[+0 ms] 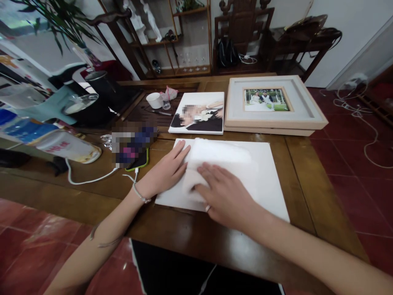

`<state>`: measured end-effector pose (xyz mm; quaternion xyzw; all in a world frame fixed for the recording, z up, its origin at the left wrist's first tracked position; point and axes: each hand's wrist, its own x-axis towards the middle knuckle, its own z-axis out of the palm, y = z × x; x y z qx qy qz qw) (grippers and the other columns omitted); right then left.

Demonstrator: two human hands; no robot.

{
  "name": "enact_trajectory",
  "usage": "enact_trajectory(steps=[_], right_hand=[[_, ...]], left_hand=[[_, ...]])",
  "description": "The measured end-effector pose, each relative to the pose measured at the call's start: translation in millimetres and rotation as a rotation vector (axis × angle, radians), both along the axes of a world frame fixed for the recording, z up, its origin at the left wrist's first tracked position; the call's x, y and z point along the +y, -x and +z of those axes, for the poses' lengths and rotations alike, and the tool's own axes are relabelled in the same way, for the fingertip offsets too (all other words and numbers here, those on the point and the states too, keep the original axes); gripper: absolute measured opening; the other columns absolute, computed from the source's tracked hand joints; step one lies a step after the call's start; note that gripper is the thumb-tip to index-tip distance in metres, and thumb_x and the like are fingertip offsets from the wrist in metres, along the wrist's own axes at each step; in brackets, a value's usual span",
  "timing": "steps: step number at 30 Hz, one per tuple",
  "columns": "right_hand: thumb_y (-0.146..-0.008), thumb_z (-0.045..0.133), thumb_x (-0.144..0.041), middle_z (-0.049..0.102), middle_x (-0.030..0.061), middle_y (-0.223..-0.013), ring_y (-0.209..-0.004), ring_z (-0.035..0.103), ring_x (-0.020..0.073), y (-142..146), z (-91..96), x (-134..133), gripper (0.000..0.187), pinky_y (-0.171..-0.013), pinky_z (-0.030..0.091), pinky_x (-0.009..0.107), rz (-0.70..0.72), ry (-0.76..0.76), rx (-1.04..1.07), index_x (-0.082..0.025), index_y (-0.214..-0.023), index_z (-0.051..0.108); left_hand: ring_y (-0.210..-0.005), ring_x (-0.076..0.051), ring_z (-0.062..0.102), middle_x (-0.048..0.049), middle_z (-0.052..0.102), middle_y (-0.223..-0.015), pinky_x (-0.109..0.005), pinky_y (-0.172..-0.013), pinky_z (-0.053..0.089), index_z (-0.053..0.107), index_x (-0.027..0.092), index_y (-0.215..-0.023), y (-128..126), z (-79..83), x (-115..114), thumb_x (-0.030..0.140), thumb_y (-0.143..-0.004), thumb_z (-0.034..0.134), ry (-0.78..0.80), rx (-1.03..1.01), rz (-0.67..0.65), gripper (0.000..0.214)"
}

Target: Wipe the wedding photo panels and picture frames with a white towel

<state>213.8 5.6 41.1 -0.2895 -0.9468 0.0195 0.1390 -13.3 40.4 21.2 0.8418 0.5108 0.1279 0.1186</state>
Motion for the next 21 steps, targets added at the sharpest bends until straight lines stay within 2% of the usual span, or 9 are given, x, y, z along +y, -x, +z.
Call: enact_trajectory(steps=[3, 5, 8, 10, 13, 15, 17, 19, 21], right_hand=[[-0.073, 0.06, -0.009, 0.06, 0.0166, -0.132, -0.13, 0.048, 0.0317, -7.9, 1.1, 22.8, 0.037, -0.107, 0.041, 0.048, -0.061, -0.035, 0.013, -0.014, -0.109, 0.066], [-0.071, 0.06, -0.008, 0.061, 0.0191, -0.13, -0.13, 0.048, 0.0335, -6.4, 1.1, 21.0, 0.037, -0.107, 0.041, 0.049, -0.087, -0.069, 0.002, -0.011, -0.108, 0.066], [-0.066, 0.065, -0.009, 0.058, 0.0248, -0.131, -0.126, 0.05, 0.0382, 4.8, 0.9, -9.7, 0.032, -0.103, 0.045, 0.049, -0.068, -0.095, -0.011, -0.011, -0.099, 0.068], [-0.069, 0.066, -0.013, 0.059, 0.0266, -0.128, -0.122, 0.054, 0.0391, 12.3, 1.7, -35.4, 0.019, -0.099, 0.048, 0.048, -0.016, -0.116, 0.008, -0.013, -0.088, 0.068], [-0.072, 0.065, -0.019, 0.062, 0.0234, -0.125, -0.117, 0.059, 0.0359, 14.5, 5.4, -51.5, 0.012, -0.097, 0.05, 0.045, 0.06, -0.072, 0.036, -0.016, -0.083, 0.066], [-0.07, 0.064, -0.019, 0.063, 0.0177, -0.127, -0.117, 0.059, 0.0316, 9.1, 7.8, -40.1, 0.022, -0.097, 0.05, 0.042, 0.057, 0.015, 0.039, -0.017, -0.092, 0.067], [-0.068, 0.063, -0.015, 0.064, 0.0131, -0.128, -0.119, 0.059, 0.0289, 1.1, 8.7, -17.7, 0.032, -0.096, 0.051, 0.041, 0.004, 0.056, 0.034, -0.019, -0.099, 0.067], [-0.068, 0.061, -0.012, 0.067, 0.0119, -0.124, -0.119, 0.058, 0.0284, -5.1, 8.1, 3.8, 0.034, -0.094, 0.053, 0.042, -0.071, 0.016, 0.03, -0.019, -0.101, 0.067], [-0.071, 0.06, -0.012, 0.068, 0.0125, -0.12, -0.12, 0.058, 0.0288, -6.2, 6.6, 13.3, 0.033, -0.094, 0.052, 0.043, -0.119, -0.035, 0.016, -0.018, -0.102, 0.067]], left_hand=[[-0.147, -0.033, 0.02, -0.0255, 0.024, -0.156, -0.051, -0.117, 0.027, 0.034, 0.005, -0.143, -1.4, 1.4, -0.5, 0.029, -0.099, 0.038, 0.003, 0.012, 0.003, 0.05], [-0.147, -0.034, 0.02, -0.0264, 0.024, -0.155, -0.05, -0.117, 0.027, 0.033, 0.003, -0.143, -2.1, 2.0, -0.7, 0.03, -0.1, 0.038, 0.006, 0.025, 0.01, 0.051], [-0.147, -0.034, 0.018, -0.0272, 0.023, -0.155, -0.05, -0.118, 0.025, 0.032, 0.002, -0.143, -1.6, 1.6, -0.7, 0.029, -0.1, 0.037, 0.005, 0.027, 0.013, 0.052], [-0.148, -0.034, 0.016, -0.0268, 0.022, -0.156, -0.051, -0.118, 0.025, 0.031, 0.003, -0.144, -0.3, 0.6, -0.4, 0.025, -0.098, 0.037, 0.01, 0.011, 0.006, 0.051], [-0.148, -0.033, 0.014, -0.026, 0.019, -0.157, -0.05, -0.118, 0.026, 0.029, 0.004, -0.145, 1.6, -0.7, 0.1, 0.017, -0.095, 0.036, 0.026, 0.005, -0.005, 0.052], [-0.148, -0.033, 0.014, -0.0263, 0.019, -0.157, -0.05, -0.118, 0.025, 0.029, 0.003, -0.145, 1.8, -1.0, 0.3, 0.017, -0.094, 0.036, 0.027, 0.012, -0.006, 0.053], [-0.148, -0.033, 0.015, -0.0257, 0.021, -0.157, -0.05, -0.118, 0.025, 0.031, 0.004, -0.144, 1.2, -0.9, 0.2, 0.022, -0.096, 0.037, 0.014, 0.006, -0.002, 0.051], [-0.147, -0.033, 0.018, -0.0241, 0.023, -0.157, -0.051, -0.118, 0.026, 0.033, 0.007, -0.143, 0.2, -0.4, -0.1, 0.028, -0.098, 0.038, -0.001, -0.01, 0.004, 0.05], [-0.147, -0.033, 0.019, -0.0233, 0.025, -0.156, -0.051, -0.117, 0.027, 0.035, 0.008, -0.143, -0.6, 0.1, -0.5, 0.031, -0.099, 0.038, -0.008, -0.019, 0.009, 0.049]])
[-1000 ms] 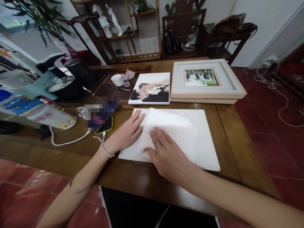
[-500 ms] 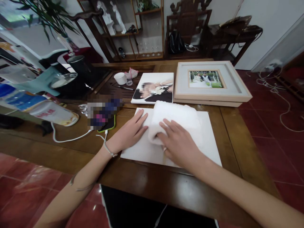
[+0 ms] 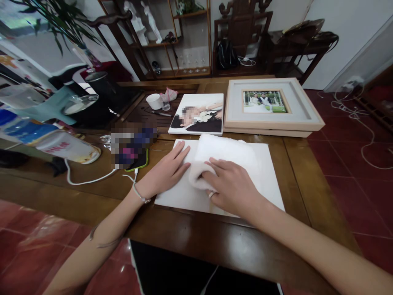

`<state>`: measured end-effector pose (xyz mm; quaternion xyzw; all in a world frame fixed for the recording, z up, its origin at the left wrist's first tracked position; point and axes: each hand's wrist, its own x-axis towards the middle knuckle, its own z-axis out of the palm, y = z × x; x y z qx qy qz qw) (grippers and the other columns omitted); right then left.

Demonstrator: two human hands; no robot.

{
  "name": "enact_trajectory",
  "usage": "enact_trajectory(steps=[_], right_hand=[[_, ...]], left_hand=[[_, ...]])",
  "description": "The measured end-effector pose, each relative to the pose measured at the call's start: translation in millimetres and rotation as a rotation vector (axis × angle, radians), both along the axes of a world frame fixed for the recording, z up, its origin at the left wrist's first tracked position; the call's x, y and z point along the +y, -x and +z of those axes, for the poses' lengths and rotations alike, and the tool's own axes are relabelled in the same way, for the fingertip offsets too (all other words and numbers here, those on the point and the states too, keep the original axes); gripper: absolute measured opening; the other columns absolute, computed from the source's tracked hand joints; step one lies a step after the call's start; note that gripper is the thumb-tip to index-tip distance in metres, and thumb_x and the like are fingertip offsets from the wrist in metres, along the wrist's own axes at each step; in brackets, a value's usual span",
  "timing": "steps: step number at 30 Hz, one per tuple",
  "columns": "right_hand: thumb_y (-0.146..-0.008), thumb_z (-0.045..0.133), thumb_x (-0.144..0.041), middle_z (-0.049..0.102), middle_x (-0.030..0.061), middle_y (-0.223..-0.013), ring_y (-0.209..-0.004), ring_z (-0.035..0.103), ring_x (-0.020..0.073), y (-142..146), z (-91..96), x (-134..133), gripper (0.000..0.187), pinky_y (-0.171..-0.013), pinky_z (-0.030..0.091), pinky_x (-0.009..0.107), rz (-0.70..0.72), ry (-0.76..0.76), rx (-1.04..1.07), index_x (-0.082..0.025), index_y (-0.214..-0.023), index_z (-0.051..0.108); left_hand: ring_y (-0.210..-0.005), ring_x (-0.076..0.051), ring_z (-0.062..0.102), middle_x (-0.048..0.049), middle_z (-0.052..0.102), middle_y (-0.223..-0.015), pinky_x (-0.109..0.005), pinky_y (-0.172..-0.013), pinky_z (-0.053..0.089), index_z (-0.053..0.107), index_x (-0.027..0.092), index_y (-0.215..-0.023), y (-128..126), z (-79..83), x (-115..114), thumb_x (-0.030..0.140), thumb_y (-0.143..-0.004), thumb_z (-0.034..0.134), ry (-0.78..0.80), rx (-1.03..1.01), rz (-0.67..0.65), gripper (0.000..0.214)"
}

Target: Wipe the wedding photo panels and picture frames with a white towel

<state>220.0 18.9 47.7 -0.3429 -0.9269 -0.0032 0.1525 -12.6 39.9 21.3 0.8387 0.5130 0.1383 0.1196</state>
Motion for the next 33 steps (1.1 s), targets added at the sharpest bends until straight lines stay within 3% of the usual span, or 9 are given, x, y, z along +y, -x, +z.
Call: enact_trajectory(steps=[2, 7, 9, 13, 17, 20, 26, 30, 33], right_hand=[[-0.072, 0.061, -0.012, 0.067, 0.0154, -0.123, -0.121, 0.057, 0.0306, 4.9, -1.8, -7.1, 0.029, -0.097, 0.051, 0.044, -0.002, -0.039, -0.027, -0.017, -0.1, 0.068], [-0.073, 0.062, -0.016, 0.065, 0.0234, -0.121, -0.115, 0.06, 0.0352, 23.2, -4.5, -57.2, 0.009, -0.097, 0.05, 0.045, 0.12, -0.159, -0.014, -0.015, -0.08, 0.067], [-0.073, 0.063, -0.018, 0.066, 0.022, -0.12, -0.115, 0.061, 0.0335, 23.1, -3.4, -63.4, 0.007, -0.097, 0.05, 0.043, 0.168, -0.114, -0.003, -0.016, -0.079, 0.066], [-0.07, 0.063, -0.017, 0.065, 0.0152, -0.126, -0.119, 0.059, 0.0295, 9.0, 0.9, -35.2, 0.027, -0.096, 0.051, 0.042, 0.126, 0.061, -0.005, -0.017, -0.096, 0.068], [-0.073, 0.061, -0.014, 0.07, 0.0129, -0.115, -0.117, 0.06, 0.0292, -0.6, 1.8, -4.5, 0.029, -0.092, 0.054, 0.043, -0.002, 0.027, -0.022, -0.017, -0.1, 0.069], [-0.072, 0.063, -0.013, 0.067, 0.0179, -0.12, -0.117, 0.059, 0.0321, 5.5, -0.4, -15.5, 0.026, -0.095, 0.052, 0.044, 0.01, -0.029, -0.032, -0.015, -0.097, 0.069], [-0.074, 0.062, -0.018, 0.064, 0.024, -0.122, -0.116, 0.06, 0.0347, 21.7, -4.1, -61.7, 0.007, -0.099, 0.048, 0.044, 0.209, -0.067, 0.028, -0.015, -0.079, 0.067], [-0.071, 0.061, -0.017, 0.065, 0.016, -0.125, -0.117, 0.059, 0.0293, 14.2, -1.9, -39.5, 0.025, -0.097, 0.05, 0.042, 0.158, 0.066, 0.019, -0.016, -0.095, 0.068], [-0.069, 0.059, -0.014, 0.066, 0.0135, -0.124, -0.121, 0.057, 0.029, 7.1, -2.0, -17.6, 0.033, -0.097, 0.05, 0.043, 0.07, 0.052, -0.006, -0.017, -0.101, 0.068]], left_hand=[[-0.147, -0.033, 0.019, -0.024, 0.025, -0.156, -0.051, -0.117, 0.027, 0.035, 0.007, -0.142, -0.3, 0.3, -0.2, 0.031, -0.099, 0.038, -0.002, 0.002, 0.003, 0.05], [-0.148, -0.034, 0.017, -0.0267, 0.022, -0.156, -0.051, -0.118, 0.026, 0.033, 0.003, -0.143, 1.9, -0.5, 0.5, 0.023, -0.096, 0.037, 0.022, 0.012, -0.004, 0.051], [-0.148, -0.033, 0.016, -0.0253, 0.021, -0.157, -0.052, -0.117, 0.027, 0.032, 0.005, -0.144, 3.1, -1.2, 0.8, 0.018, -0.094, 0.037, 0.023, -0.005, -0.018, 0.052], [-0.148, -0.032, 0.016, -0.0237, 0.023, -0.157, -0.052, -0.118, 0.026, 0.032, 0.007, -0.144, 3.4, -2.0, 0.7, 0.022, -0.096, 0.038, 0.007, 0.001, -0.019, 0.051], [-0.147, -0.033, 0.018, -0.0247, 0.024, -0.156, -0.051, -0.117, 0.027, 0.034, 0.006, -0.143, 1.2, -1.6, 0.0, 0.031, -0.1, 0.038, -0.006, 0.017, -0.002, 0.05], [-0.147, -0.033, 0.019, -0.0248, 0.024, -0.156, -0.051, -0.117, 0.027, 0.034, 0.006, -0.143, 0.6, -1.0, -0.1, 0.031, -0.099, 0.038, -0.007, 0.014, 0.002, 0.05], [-0.148, -0.033, 0.015, -0.0248, 0.019, -0.158, -0.051, -0.118, 0.027, 0.03, 0.005, -0.146, 4.5, -1.4, 0.4, 0.016, -0.094, 0.037, 0.035, -0.002, -0.016, 0.054], [-0.148, -0.032, 0.016, -0.0221, 0.022, -0.158, -0.051, -0.118, 0.027, 0.032, 0.008, -0.145, 4.5, -1.0, 0.6, 0.018, -0.094, 0.039, 0.022, -0.021, -0.022, 0.053], [-0.148, -0.033, 0.018, -0.023, 0.025, -0.156, -0.05, -0.119, 0.025, 0.034, 0.006, -0.144, 2.1, 0.6, 0.3, 0.026, -0.098, 0.038, 0.012, -0.001, -0.01, 0.051]])
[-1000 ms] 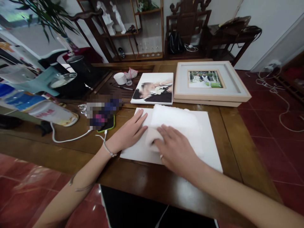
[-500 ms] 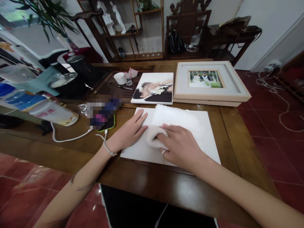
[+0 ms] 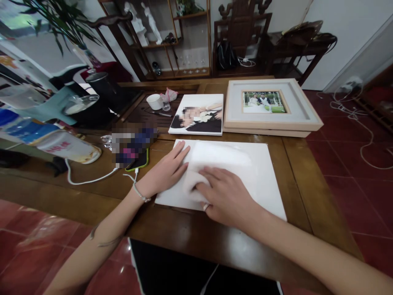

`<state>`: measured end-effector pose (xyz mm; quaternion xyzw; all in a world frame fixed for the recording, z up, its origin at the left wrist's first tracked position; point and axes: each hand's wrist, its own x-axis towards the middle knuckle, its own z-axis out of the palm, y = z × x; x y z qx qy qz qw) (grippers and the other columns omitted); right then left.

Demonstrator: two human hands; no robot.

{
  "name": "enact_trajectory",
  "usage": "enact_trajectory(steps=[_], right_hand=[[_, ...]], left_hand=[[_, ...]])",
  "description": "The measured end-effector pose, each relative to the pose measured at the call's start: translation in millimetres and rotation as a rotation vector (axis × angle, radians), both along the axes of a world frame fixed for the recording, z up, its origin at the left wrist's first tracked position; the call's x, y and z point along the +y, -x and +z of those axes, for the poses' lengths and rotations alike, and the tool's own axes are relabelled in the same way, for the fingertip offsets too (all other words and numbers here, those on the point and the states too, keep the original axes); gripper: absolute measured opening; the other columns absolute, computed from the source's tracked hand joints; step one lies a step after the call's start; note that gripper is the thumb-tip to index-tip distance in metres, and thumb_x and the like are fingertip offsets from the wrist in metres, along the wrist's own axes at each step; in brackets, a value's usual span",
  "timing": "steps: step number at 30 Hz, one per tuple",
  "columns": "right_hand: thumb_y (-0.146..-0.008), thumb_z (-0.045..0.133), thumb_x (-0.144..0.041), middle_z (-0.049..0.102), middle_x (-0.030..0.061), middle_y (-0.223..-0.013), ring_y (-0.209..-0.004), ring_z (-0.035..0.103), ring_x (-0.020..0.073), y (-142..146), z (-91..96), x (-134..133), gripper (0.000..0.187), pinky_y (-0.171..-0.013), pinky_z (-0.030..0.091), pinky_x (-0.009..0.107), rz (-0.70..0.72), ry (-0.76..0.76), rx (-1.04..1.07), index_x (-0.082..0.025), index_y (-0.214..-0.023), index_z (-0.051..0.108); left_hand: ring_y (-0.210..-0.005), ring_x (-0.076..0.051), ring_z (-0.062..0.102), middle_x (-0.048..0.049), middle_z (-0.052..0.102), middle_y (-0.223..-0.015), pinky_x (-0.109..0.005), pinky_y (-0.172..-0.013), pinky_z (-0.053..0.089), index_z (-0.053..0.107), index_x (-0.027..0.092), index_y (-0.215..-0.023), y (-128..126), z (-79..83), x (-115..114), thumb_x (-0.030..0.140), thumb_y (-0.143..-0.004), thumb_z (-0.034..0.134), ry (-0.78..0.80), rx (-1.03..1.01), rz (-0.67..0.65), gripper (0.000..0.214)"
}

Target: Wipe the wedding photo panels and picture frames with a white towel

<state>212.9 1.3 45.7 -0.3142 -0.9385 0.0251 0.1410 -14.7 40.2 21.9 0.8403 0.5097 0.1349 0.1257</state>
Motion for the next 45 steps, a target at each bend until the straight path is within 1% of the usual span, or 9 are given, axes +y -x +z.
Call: enact_trajectory(steps=[3, 6, 8, 16, 22, 27, 32, 40, 45], right_hand=[[-0.069, 0.061, -0.013, 0.065, 0.0155, -0.126, -0.122, 0.056, 0.0303, -0.4, -2.6, 4.7, 0.034, -0.099, 0.048, 0.044, -0.014, -0.038, -0.022, -0.016, -0.102, 0.068], [-0.067, 0.066, -0.013, 0.061, 0.0227, -0.128, -0.121, 0.055, 0.0344, 4.0, -5.9, -2.2, 0.029, -0.101, 0.047, 0.046, 0.008, -0.126, -0.037, -0.012, -0.096, 0.068], [-0.065, 0.068, -0.013, 0.061, 0.0251, -0.126, -0.12, 0.056, 0.0363, 6.7, -7.5, -5.9, 0.029, -0.102, 0.047, 0.046, 0.019, -0.17, -0.034, -0.01, -0.094, 0.068], [-0.062, 0.068, -0.012, 0.063, 0.0252, -0.124, -0.117, 0.058, 0.0377, 6.8, -6.5, -5.2, 0.031, -0.099, 0.049, 0.046, 0.025, -0.193, -0.019, -0.01, -0.093, 0.069], [-0.063, 0.068, -0.012, 0.062, 0.0251, -0.125, -0.119, 0.057, 0.0372, 5.9, -8.9, -6.4, 0.03, -0.101, 0.048, 0.046, 0.024, -0.197, -0.027, -0.011, -0.093, 0.068], [-0.062, 0.068, -0.011, 0.061, 0.0253, -0.126, -0.12, 0.055, 0.0375, 7.7, -9.8, -6.1, 0.032, -0.102, 0.046, 0.046, 0.027, -0.193, -0.036, -0.011, -0.094, 0.068], [-0.063, 0.067, -0.012, 0.059, 0.028, -0.128, -0.122, 0.054, 0.0393, 8.3, -8.5, -8.9, 0.03, -0.104, 0.044, 0.048, 0.042, -0.202, -0.05, -0.01, -0.093, 0.067], [-0.058, 0.068, -0.011, 0.06, 0.0265, -0.128, -0.122, 0.053, 0.0391, 5.9, -8.6, -8.5, 0.035, -0.103, 0.045, 0.048, 0.044, -0.178, -0.027, -0.012, -0.093, 0.067], [-0.057, 0.069, -0.011, 0.058, 0.0278, -0.129, -0.123, 0.053, 0.0405, 6.9, -11.5, -7.5, 0.037, -0.103, 0.045, 0.049, 0.042, -0.178, -0.012, -0.011, -0.093, 0.066]], left_hand=[[-0.148, -0.033, 0.018, -0.0253, 0.026, -0.155, -0.049, -0.119, 0.024, 0.034, 0.003, -0.144, -1.7, 0.9, -0.3, 0.03, -0.099, 0.036, 0.0, 0.023, 0.007, 0.052], [-0.147, -0.034, 0.017, -0.027, 0.024, -0.155, -0.049, -0.119, 0.024, 0.033, 0.001, -0.144, -1.8, 0.3, -0.2, 0.029, -0.099, 0.036, -0.002, 0.044, 0.007, 0.053], [-0.147, -0.034, 0.018, -0.0269, 0.024, -0.155, -0.049, -0.118, 0.025, 0.034, 0.001, -0.143, -1.5, -0.5, -0.1, 0.029, -0.099, 0.036, -0.009, 0.048, 0.007, 0.052], [-0.147, -0.032, 0.02, -0.0237, 0.026, -0.156, -0.05, -0.117, 0.027, 0.034, 0.006, -0.143, -0.6, -3.4, -0.3, 0.03, -0.099, 0.037, -0.042, 0.011, 0.005, 0.05], [-0.147, -0.033, 0.021, -0.0251, 0.026, -0.155, -0.05, -0.117, 0.028, 0.036, 0.005, -0.142, -0.5, -3.4, -0.4, 0.03, -0.099, 0.037, -0.04, 0.012, 0.008, 0.05], [-0.147, -0.032, 0.02, -0.0232, 0.028, -0.155, -0.049, -0.118, 0.027, 0.035, 0.006, -0.143, -0.5, -2.7, -0.3, 0.03, -0.099, 0.037, -0.045, 0.016, 0.001, 0.05], [-0.147, -0.033, 0.02, -0.0263, 0.026, -0.155, -0.05, -0.117, 0.027, 0.035, 0.003, -0.142, -0.4, -2.7, 0.1, 0.029, -0.099, 0.037, -0.039, 0.039, 0.002, 0.05], [-0.147, -0.034, 0.019, -0.0273, 0.025, -0.155, -0.051, -0.116, 0.028, 0.033, 0.003, -0.143, 0.3, -1.2, -1.0, 0.029, -0.1, 0.036, -0.036, 0.068, 0.001, 0.051], [-0.148, -0.033, 0.016, -0.0275, 0.023, -0.156, -0.053, -0.114, 0.03, 0.031, 0.004, -0.145, 0.7, -1.2, -1.4, 0.03, -0.1, 0.035, -0.012, 0.083, 0.005, 0.052]])
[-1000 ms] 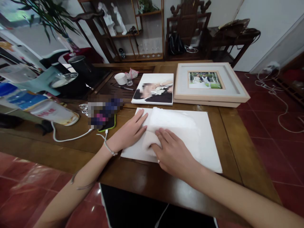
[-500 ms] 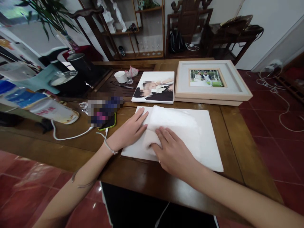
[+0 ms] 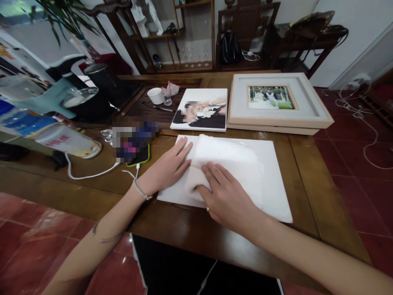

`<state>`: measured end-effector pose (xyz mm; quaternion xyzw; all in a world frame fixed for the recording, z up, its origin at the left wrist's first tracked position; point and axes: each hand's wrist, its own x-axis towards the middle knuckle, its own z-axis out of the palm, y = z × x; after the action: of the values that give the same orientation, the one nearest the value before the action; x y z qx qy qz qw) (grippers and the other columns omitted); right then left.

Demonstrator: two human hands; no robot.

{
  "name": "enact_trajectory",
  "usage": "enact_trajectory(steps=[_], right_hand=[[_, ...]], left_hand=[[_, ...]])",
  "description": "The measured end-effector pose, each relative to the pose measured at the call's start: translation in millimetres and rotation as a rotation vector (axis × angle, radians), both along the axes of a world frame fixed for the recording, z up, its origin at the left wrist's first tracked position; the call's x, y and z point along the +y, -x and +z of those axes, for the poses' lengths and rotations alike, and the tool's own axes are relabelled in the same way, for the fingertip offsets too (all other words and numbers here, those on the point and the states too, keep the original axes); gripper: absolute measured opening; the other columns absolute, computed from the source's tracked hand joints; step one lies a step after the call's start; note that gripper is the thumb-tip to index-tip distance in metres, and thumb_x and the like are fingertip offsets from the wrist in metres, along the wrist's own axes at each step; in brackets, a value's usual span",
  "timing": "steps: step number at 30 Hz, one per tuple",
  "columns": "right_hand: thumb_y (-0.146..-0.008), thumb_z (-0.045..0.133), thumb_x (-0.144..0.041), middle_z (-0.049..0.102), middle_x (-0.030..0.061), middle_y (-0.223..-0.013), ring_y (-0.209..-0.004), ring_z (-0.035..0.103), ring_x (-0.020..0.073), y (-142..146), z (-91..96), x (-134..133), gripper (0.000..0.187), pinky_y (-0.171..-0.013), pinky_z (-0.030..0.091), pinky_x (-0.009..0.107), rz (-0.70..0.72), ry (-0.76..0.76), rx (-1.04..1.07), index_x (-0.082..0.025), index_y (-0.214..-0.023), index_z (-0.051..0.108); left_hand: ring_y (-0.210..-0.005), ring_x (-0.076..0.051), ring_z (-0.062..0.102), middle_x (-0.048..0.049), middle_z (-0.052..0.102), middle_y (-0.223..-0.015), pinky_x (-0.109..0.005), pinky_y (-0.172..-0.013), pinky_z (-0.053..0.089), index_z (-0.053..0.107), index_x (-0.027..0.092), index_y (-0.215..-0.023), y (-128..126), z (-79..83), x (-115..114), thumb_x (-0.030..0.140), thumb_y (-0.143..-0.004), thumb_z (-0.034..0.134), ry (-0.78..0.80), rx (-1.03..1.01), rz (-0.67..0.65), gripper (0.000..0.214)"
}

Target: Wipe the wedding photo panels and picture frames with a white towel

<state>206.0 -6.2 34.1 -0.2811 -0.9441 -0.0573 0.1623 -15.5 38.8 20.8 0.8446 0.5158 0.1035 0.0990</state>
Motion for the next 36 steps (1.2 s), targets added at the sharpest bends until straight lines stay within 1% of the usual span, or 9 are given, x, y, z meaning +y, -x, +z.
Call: enact_trajectory(steps=[3, 11, 17, 25, 28, 32, 36], right_hand=[[-0.057, 0.069, -0.011, 0.057, 0.0283, -0.13, -0.123, 0.052, 0.0407, 0.0, -0.7, -0.6, 0.037, -0.103, 0.044, 0.05, 0.003, 0.007, -0.001, -0.011, -0.094, 0.066], [-0.06, 0.067, -0.01, 0.054, 0.0284, -0.134, -0.128, 0.048, 0.0402, -0.9, 1.3, -1.2, 0.037, -0.105, 0.042, 0.051, 0.001, 0.037, -0.023, -0.011, -0.098, 0.065], [-0.063, 0.067, -0.01, 0.053, 0.0293, -0.135, -0.13, 0.045, 0.0396, -0.5, 1.8, -1.4, 0.036, -0.106, 0.041, 0.052, 0.004, 0.064, -0.032, -0.009, -0.099, 0.065], [-0.063, 0.067, -0.01, 0.054, 0.0289, -0.133, -0.129, 0.047, 0.0398, -0.4, 1.3, -1.0, 0.034, -0.107, 0.041, 0.051, 0.001, 0.053, -0.02, -0.01, -0.097, 0.066], [-0.064, 0.067, -0.011, 0.054, 0.0294, -0.133, -0.128, 0.047, 0.0402, -0.3, 1.9, -1.4, 0.031, -0.106, 0.042, 0.052, 0.003, 0.057, -0.01, -0.009, -0.096, 0.066], [-0.067, 0.066, -0.011, 0.053, 0.0293, -0.134, -0.13, 0.046, 0.0388, 0.6, 2.0, -2.4, 0.029, -0.106, 0.041, 0.052, 0.005, 0.07, -0.008, -0.009, -0.095, 0.066], [-0.067, 0.067, -0.012, 0.053, 0.0298, -0.134, -0.129, 0.046, 0.0398, 0.6, 0.6, 1.0, 0.03, -0.107, 0.041, 0.052, 0.005, 0.071, -0.009, -0.009, -0.097, 0.066]], left_hand=[[-0.148, -0.033, 0.016, -0.0269, 0.022, -0.156, -0.053, -0.113, 0.032, 0.031, 0.005, -0.145, 0.4, -0.4, 0.4, 0.031, -0.1, 0.035, 0.0, -0.002, -0.001, 0.052], [-0.147, -0.034, 0.017, -0.0282, 0.022, -0.156, -0.053, -0.114, 0.031, 0.032, 0.003, -0.144, -0.4, 1.8, 0.1, 0.03, -0.1, 0.035, 0.009, -0.004, 0.0, 0.052], [-0.147, -0.033, 0.018, -0.0257, 0.022, -0.157, -0.054, -0.114, 0.03, 0.033, 0.006, -0.144, 0.6, 0.4, 0.6, 0.03, -0.099, 0.036, 0.0, -0.048, -0.008, 0.051], [-0.147, -0.034, 0.017, -0.0287, 0.022, -0.155, -0.049, -0.117, 0.026, 0.032, -0.001, -0.145, -1.4, 3.4, 0.5, 0.028, -0.1, 0.036, 0.014, 0.023, 0.006, 0.054], [-0.148, -0.034, 0.016, -0.0279, 0.021, -0.156, -0.049, -0.117, 0.026, 0.032, 0.001, -0.144, -1.1, 3.0, 0.7, 0.028, -0.1, 0.036, 0.009, 0.008, -0.002, 0.053], [-0.148, -0.033, 0.015, -0.0264, 0.021, -0.157, -0.052, -0.116, 0.027, 0.032, 0.004, -0.145, -0.7, 3.2, 0.2, 0.03, -0.1, 0.035, 0.02, -0.017, -0.001, 0.052], [-0.148, -0.033, 0.014, -0.0268, 0.019, -0.157, -0.052, -0.116, 0.028, 0.03, 0.003, -0.146, -0.6, 4.1, -0.1, 0.03, -0.1, 0.036, 0.049, -0.01, 0.004, 0.054]])
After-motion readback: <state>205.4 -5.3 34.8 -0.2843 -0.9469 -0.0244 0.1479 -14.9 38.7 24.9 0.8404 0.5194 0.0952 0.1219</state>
